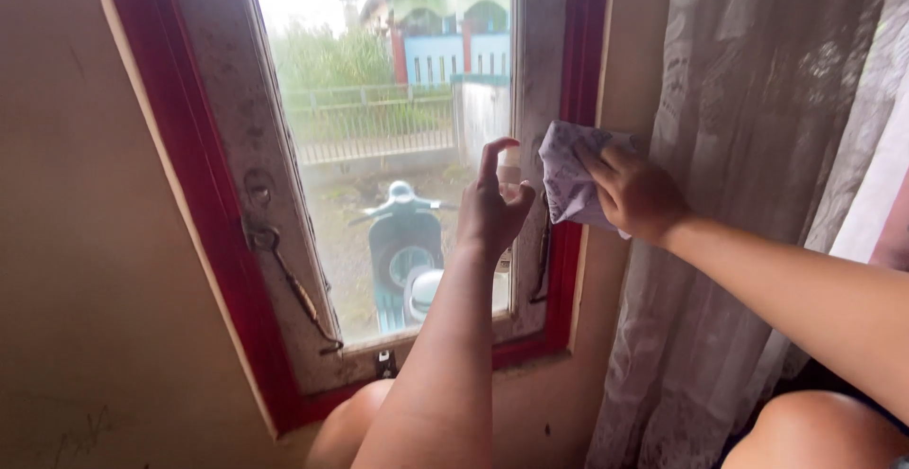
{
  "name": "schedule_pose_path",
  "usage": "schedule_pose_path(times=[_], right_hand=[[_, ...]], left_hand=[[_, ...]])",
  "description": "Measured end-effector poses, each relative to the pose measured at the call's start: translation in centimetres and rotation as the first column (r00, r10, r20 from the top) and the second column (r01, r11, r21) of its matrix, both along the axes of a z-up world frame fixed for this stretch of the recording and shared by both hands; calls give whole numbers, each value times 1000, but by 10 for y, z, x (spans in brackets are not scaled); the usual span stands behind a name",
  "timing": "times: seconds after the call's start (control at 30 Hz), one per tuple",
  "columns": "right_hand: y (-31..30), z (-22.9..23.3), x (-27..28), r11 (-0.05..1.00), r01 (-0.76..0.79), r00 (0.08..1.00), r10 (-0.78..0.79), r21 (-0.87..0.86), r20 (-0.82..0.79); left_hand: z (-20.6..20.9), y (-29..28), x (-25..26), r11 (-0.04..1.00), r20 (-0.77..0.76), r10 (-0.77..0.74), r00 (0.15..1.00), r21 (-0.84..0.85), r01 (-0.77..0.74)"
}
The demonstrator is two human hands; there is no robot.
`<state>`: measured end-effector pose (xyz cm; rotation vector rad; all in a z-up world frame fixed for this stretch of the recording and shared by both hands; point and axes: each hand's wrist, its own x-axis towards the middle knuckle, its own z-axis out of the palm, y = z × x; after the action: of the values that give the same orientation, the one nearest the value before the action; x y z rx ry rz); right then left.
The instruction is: The person sits on a blue mat and cleans the red window frame using a spray bottle and a cloth. They repeatedly spray the frame and wipe it with the cloth, focusing on the lower and side sections of the frame.
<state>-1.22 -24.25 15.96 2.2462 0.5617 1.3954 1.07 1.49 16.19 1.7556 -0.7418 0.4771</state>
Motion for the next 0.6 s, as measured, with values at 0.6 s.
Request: schedule_pose_path(times=[0.6], right_hand=[[-12,-165,51,968,-85,958,14,-237,-286]], left_hand=[[-124,-21,16,992,-179,120,977,-27,-126]])
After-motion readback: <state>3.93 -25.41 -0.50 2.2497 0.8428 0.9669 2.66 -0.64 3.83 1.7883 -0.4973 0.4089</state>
